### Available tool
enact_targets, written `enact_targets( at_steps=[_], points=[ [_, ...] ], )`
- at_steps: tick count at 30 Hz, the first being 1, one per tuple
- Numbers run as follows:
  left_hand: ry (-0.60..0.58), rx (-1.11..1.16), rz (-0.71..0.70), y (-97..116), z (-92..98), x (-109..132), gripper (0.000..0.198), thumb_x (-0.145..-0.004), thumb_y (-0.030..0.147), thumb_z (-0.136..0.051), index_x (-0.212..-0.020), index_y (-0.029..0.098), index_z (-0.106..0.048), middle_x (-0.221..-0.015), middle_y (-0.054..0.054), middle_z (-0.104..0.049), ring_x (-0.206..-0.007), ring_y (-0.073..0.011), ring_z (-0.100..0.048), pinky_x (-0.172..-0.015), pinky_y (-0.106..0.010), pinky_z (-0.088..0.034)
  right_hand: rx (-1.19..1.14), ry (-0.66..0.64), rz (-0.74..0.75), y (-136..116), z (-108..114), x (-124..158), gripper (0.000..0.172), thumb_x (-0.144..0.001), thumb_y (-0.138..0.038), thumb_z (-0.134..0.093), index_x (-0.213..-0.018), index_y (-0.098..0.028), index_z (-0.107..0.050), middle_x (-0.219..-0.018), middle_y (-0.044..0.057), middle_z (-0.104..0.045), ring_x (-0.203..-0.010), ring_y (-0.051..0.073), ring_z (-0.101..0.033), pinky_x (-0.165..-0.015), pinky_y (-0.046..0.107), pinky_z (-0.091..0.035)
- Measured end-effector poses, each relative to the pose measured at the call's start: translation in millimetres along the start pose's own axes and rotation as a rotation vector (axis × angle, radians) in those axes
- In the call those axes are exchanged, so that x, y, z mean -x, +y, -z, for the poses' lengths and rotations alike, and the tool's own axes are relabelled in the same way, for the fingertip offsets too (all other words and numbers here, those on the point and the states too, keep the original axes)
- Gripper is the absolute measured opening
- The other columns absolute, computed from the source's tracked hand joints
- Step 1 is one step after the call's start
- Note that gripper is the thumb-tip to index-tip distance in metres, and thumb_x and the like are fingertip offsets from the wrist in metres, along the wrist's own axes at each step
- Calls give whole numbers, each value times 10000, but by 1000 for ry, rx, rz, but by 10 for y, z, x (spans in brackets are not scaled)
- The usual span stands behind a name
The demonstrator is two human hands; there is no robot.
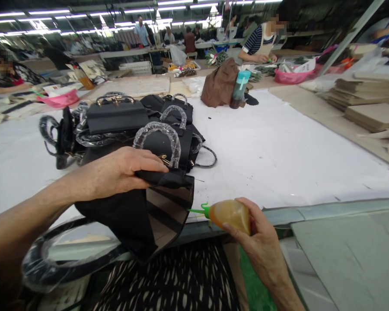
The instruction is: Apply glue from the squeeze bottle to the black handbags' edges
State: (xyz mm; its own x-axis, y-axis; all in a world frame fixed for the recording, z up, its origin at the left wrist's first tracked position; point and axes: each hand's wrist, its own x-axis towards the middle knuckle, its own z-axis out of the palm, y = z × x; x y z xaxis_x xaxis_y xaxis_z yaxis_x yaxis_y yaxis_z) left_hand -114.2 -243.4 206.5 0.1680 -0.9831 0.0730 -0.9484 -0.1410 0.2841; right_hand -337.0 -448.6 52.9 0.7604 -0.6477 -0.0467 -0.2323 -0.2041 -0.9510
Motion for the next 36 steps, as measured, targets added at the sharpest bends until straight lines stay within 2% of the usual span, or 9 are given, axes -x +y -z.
enact_targets(
  at_steps=[10, 17, 22, 29, 36],
  points=[
    [-15, -74, -2, 97, -82, 200, 256, -823, 195, -534, -1074, 208, -581, -1022, -43, -620, -948, -180, -570, -839, -293, -438, 54, -14, 71, 114, -39, 79, 560, -644, -417, -726, -1132, -256, -506, -1147, 62, -552, -998, 259, -564, -948, 429, -420],
    [29, -109, -24, 157, -102, 330, 269, -839, 185, -502, -1101, 207, -557, -1091, -57, -603, -994, -191, -555, -876, -329, -436, 108, -43, 88, 160, -26, 135, 532, -676, -401, -706, -1150, -280, -498, -1127, 44, -575, -974, 240, -583, -880, 365, -475],
    [59, -154, -2, 190, -146, 405, 295, -839, 194, -507, -1132, 208, -542, -1128, -62, -583, -1021, -201, -532, -885, -343, -434, 135, -61, 111, 174, -19, 159, 542, -673, -396, -706, -1153, -253, -500, -1141, 64, -578, -982, 247, -584, -845, 345, -494],
    [150, -311, -21, 217, -175, 503, 298, -860, 243, -473, -1153, 215, -521, -1155, -82, -576, -1052, -246, -503, -874, -402, -435, 89, -93, 60, 168, -45, 171, 545, -655, -407, -717, -1136, -254, -511, -1108, 52, -593, -950, 242, -597, -844, 345, -496],
    [219, -388, -55, 274, -112, 508, 295, -865, 258, -470, -1149, 208, -531, -1141, -94, -582, -1014, -231, -520, -865, -376, -440, 2, -31, -3, 33, -37, 103, 539, -624, -406, -738, -1096, -254, -526, -1062, 39, -608, -915, 231, -606, -787, 308, -528]
  ],
)
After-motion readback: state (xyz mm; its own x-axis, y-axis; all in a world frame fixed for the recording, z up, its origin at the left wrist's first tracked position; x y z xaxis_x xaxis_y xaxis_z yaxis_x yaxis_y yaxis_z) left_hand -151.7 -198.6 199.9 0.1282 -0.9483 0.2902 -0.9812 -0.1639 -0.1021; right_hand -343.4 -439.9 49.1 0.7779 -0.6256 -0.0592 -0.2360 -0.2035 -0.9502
